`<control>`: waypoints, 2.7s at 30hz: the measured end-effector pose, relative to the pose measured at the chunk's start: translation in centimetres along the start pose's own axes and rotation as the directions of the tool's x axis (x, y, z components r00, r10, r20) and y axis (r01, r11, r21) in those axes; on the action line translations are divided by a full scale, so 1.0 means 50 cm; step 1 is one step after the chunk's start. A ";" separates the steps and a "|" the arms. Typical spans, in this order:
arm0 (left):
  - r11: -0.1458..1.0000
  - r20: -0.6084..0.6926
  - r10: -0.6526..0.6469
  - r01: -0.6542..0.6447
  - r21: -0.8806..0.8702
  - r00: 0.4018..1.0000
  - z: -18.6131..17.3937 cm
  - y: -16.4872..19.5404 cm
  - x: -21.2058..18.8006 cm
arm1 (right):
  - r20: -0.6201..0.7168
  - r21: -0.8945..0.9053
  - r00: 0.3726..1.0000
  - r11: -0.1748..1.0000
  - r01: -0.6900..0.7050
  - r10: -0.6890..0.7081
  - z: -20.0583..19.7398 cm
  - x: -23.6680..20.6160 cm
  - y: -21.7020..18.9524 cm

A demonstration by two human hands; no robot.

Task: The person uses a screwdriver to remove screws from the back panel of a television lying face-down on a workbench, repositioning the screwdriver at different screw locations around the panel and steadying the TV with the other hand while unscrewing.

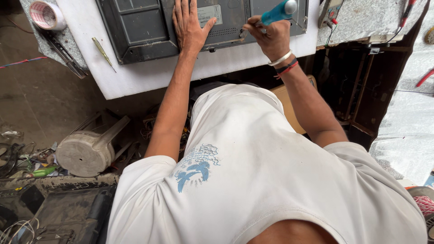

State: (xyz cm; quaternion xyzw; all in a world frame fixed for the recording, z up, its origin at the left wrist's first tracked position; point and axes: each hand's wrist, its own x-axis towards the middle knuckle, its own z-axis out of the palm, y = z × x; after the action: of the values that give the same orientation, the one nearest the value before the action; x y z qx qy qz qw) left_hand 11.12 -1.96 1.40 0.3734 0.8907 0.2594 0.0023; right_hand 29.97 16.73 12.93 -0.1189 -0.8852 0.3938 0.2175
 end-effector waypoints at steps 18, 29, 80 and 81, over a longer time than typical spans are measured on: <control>0.892 0.052 0.200 -0.160 -0.424 0.979 0.032 0.181 -0.004 | 0.009 0.178 1.000 0.984 0.022 -0.024 -0.012 0.039 -0.044; 0.859 0.089 0.196 -0.127 -0.495 0.977 0.021 0.170 0.004 | 0.061 0.241 0.995 0.969 0.055 -0.072 -0.029 0.044 -0.051; 0.860 0.115 0.155 -0.077 -0.505 0.981 0.007 0.167 0.008 | 0.033 0.125 0.999 0.992 0.022 -0.026 -0.029 0.059 -0.055; 0.862 0.119 0.152 -0.073 -0.502 0.981 0.004 0.167 0.011 | 0.077 0.159 0.997 0.987 0.017 -0.029 -0.031 0.054 -0.055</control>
State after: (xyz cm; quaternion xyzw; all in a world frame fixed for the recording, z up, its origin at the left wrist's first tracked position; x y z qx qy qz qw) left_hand 16.31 3.37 5.21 0.4305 0.7681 0.4491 0.1518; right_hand 28.22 16.95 16.74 -0.0754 -0.8604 0.4645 0.1957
